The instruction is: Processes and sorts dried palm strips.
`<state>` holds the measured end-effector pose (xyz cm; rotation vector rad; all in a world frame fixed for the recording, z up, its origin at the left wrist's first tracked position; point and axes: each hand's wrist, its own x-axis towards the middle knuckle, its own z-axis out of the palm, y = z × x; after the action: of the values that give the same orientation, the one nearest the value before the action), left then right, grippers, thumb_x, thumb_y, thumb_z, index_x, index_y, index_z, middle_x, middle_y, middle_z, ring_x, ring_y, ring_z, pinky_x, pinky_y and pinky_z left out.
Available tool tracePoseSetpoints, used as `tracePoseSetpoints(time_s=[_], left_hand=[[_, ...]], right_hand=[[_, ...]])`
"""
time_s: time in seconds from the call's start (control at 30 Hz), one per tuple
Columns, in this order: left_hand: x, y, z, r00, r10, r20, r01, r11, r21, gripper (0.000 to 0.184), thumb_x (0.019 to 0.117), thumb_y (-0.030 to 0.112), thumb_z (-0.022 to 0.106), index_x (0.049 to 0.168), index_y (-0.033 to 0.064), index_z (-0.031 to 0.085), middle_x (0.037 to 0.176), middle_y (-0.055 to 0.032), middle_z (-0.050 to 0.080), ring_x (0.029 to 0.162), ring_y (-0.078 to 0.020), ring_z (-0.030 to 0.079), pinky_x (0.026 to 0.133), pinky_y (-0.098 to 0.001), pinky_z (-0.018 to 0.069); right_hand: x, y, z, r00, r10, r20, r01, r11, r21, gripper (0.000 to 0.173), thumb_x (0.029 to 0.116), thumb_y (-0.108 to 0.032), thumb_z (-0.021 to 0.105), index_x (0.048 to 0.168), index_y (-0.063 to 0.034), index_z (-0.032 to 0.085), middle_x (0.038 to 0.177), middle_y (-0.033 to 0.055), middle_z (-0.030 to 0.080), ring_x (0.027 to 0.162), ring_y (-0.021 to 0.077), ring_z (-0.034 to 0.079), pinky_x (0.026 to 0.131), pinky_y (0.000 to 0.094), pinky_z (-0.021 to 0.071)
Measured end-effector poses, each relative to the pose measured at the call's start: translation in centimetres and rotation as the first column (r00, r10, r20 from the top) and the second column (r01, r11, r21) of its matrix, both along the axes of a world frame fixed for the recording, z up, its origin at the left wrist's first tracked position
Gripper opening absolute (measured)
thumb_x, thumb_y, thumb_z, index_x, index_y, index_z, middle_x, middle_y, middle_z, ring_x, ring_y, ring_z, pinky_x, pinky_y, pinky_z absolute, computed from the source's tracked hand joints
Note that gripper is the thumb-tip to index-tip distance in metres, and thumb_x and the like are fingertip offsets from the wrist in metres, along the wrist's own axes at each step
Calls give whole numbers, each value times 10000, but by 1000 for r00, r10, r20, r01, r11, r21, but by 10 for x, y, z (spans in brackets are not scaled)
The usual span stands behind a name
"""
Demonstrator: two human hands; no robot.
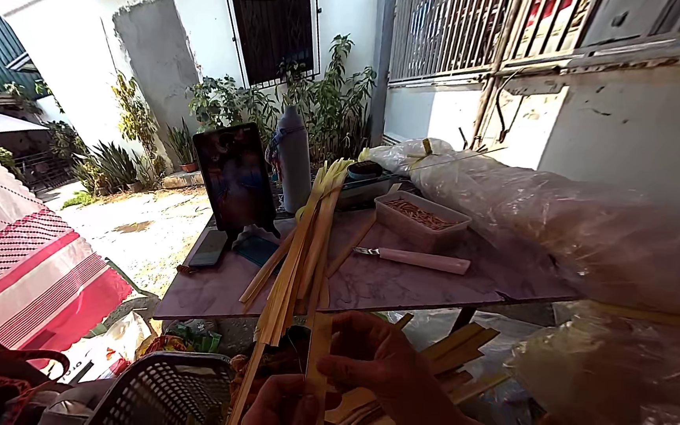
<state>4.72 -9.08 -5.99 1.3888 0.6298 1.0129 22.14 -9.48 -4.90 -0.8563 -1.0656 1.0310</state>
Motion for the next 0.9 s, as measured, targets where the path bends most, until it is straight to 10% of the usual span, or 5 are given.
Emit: tracePoseSetpoints(time_s=[0.23, 0.5, 0.6, 0.7, 0.9], left_hand=[[7, -7, 4, 991, -37, 130, 34, 999, 24, 209, 1023, -58, 478, 1204, -1, 565, 993, 11, 774, 793, -99, 761, 711, -287, 651], [1, -5, -1, 976, -156, 154, 130, 978, 165, 242, 1037, 5, 471, 1261, 1, 564, 1057, 44, 756, 838, -81, 751, 746, -300, 651], [3, -6, 0, 992, -99, 78, 89, 989, 121, 231, 1020, -55, 463, 1219, -16, 574, 982, 40, 760, 779, -73, 748, 707, -273, 647], [4, -6, 2, 997, -76, -1, 76, 995, 57, 218, 1004, -77, 470, 1199, -41, 561, 966, 10, 762, 760, -85, 749, 697, -275, 645], [5, -6, 1, 995, -96, -30, 96, 995, 15, 199, 1000, -78, 487, 1178, -29, 563, 978, 2, 766, 756, -84, 751, 695, -267, 643]], right_hand=[[6, 6, -31, 836, -433, 337, 101, 725, 682, 119, 990, -94, 644, 1049, -76, 747, 951, 50, 709, 921, 8, 673, 812, 111, 546], [17, -4, -28, 669, -558, 491, -55, 621, 782, 177, 1033, -26, 530, 1110, -27, 689, 1014, 142, 647, 998, 107, 654, 910, 138, 520], [22, -6, -24, 775, -387, 499, -62, 739, 671, 153, 993, -36, 568, 1041, -5, 710, 1004, 119, 686, 955, 50, 654, 835, 113, 522], [31, -12, 4, 861, -21, 507, -97, 974, 205, 183, 945, -85, 615, 1063, 7, 721, 909, -33, 700, 825, -66, 642, 756, 100, 533], [54, -2, 45, 775, 441, 454, -333, 894, -300, 80, 968, -26, 629, 966, -42, 708, 804, -94, 703, 730, -34, 673, 718, 153, 574]])
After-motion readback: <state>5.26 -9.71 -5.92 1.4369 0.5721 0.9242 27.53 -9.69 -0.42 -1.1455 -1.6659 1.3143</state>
